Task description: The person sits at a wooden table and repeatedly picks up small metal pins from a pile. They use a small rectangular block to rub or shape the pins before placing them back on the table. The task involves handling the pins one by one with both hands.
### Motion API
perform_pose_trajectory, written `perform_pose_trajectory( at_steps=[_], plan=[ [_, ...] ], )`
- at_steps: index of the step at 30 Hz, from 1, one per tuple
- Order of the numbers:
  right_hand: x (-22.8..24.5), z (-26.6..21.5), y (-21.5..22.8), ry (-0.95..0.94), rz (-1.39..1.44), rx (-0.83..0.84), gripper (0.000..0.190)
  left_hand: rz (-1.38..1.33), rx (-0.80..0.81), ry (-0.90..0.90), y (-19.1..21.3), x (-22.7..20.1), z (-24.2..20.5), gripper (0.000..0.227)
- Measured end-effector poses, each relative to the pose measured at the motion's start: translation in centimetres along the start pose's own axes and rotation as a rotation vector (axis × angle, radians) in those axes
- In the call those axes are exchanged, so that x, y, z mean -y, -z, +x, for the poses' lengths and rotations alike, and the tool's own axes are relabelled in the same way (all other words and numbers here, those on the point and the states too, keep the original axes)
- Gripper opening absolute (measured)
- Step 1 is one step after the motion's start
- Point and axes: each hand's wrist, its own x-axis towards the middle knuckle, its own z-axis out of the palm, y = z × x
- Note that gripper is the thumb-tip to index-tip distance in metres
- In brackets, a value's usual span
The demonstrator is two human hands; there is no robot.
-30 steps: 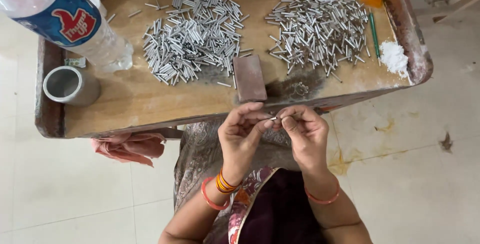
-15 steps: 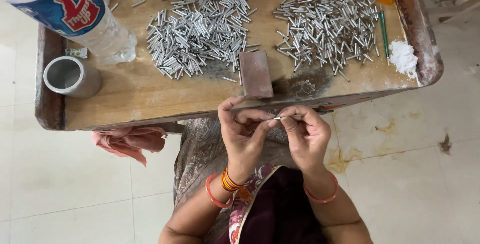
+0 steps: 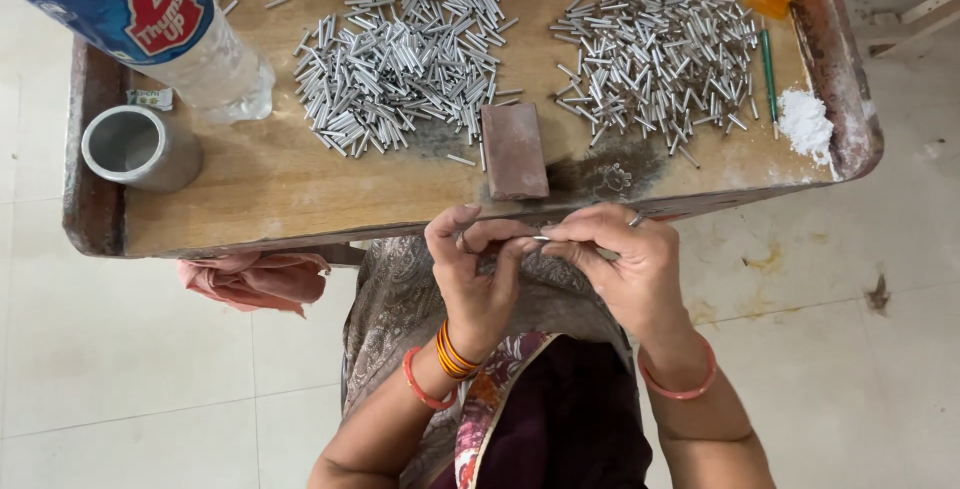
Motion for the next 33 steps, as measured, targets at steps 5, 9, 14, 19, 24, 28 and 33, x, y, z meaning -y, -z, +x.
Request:
perform_pose_trajectory(
  at_steps=[5, 9, 14, 19, 24, 28, 33],
  plan=[
    [0.2, 0.3, -0.4, -0.073, 0.208, 0.044, 0.025, -0.095, 0.003, 0.043, 0.4, -0.7, 0.2, 0.059],
    [0.2, 0.0, -0.2, -0.067, 0.171, 0.025, 0.018, -0.06, 0.015, 0.006, 0.6, -0.9, 0.2, 0.062],
    [0.0, -0.3, -0.5, -0.093, 0.195, 0.044, 0.021, -0.228, 0.015, 0.117, 0.6, -1.5, 0.4, 0.063],
    [0.2, -0.1, -0.1, -0.049, 0.202, 0.015, 0.019, -0.316, 0.009, 0.184, 0.7, -1.8, 0.4, 0.066],
    [2.2, 1.0, 0.3, -0.388, 0.595, 0.136, 0.046, -0.251, 0.007, 0.142, 0.7, -1.2, 0.1, 0.062],
    [-1.5, -1.1, -0.9, -0.117, 0.436, 0.015, 0.015, -0.195, 0.002, 0.112, 0.7, -1.7, 0.3, 0.06],
    [-2.1, -0.3, -0.1, -0.159, 0.501, 0.185, 0.015, -0.291, -0.005, 0.155, 0.8, -1.9, 0.2, 0.055]
  ],
)
